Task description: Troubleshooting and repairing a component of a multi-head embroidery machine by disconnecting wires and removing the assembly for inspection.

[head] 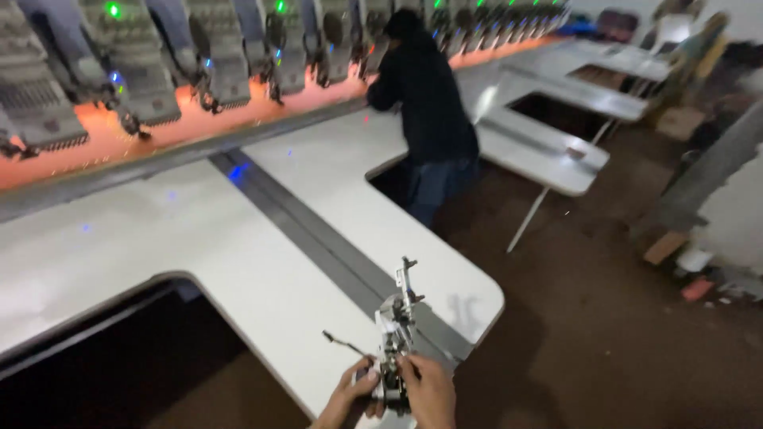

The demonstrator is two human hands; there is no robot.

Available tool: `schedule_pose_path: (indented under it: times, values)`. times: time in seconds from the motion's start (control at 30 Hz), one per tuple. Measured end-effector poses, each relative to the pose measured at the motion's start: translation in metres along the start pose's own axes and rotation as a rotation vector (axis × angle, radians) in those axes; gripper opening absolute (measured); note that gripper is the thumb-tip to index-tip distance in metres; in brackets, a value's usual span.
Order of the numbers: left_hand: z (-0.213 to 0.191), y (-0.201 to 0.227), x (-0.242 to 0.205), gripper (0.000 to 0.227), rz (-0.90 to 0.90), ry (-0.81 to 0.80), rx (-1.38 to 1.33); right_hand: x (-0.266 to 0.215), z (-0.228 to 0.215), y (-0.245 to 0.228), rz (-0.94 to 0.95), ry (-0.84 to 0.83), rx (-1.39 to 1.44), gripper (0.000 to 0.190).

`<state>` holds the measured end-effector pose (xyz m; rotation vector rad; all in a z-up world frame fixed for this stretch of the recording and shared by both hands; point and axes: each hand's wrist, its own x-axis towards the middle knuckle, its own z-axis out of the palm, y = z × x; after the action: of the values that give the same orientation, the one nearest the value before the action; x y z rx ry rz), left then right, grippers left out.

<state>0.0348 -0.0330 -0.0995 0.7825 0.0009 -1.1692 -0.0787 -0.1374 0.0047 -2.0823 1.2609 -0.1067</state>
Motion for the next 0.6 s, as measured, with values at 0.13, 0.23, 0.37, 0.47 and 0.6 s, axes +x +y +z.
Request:
schedule_pose_path:
  times: [0.13, 0.23, 0.37, 0.47, 0.6]
  values:
    - [-0.004, 0.033, 0.005, 0.024, -0.024, -0.086, 0.192, 0.037, 0.042, 0.007, -0.091, -0.039, 0.19, 0.028]
    - [-0.035, 0.034, 0.045, 0.034, -0.008, -0.091, 0.216, 0.082, 0.082, 0.014, -0.03, -0.032, 0.143, 0.025]
    - [-0.07, 0.063, 0.082, 0.037, -0.104, -0.02, 0.235, 0.113, 0.115, -0.019, 0.186, -0.079, 0.259, 0.035]
    - [-0.102, 0.083, 0.122, 0.037, -0.171, 0.011, 0.286, 0.152, 0.168, -0.001, 0.197, 0.027, 0.221, 0.029]
    - [-0.154, 0.1, 0.161, 0.045, -0.392, -0.042, 0.528, 0.163, 0.18, -0.043, 0.4, -0.052, 0.061, 0.039]
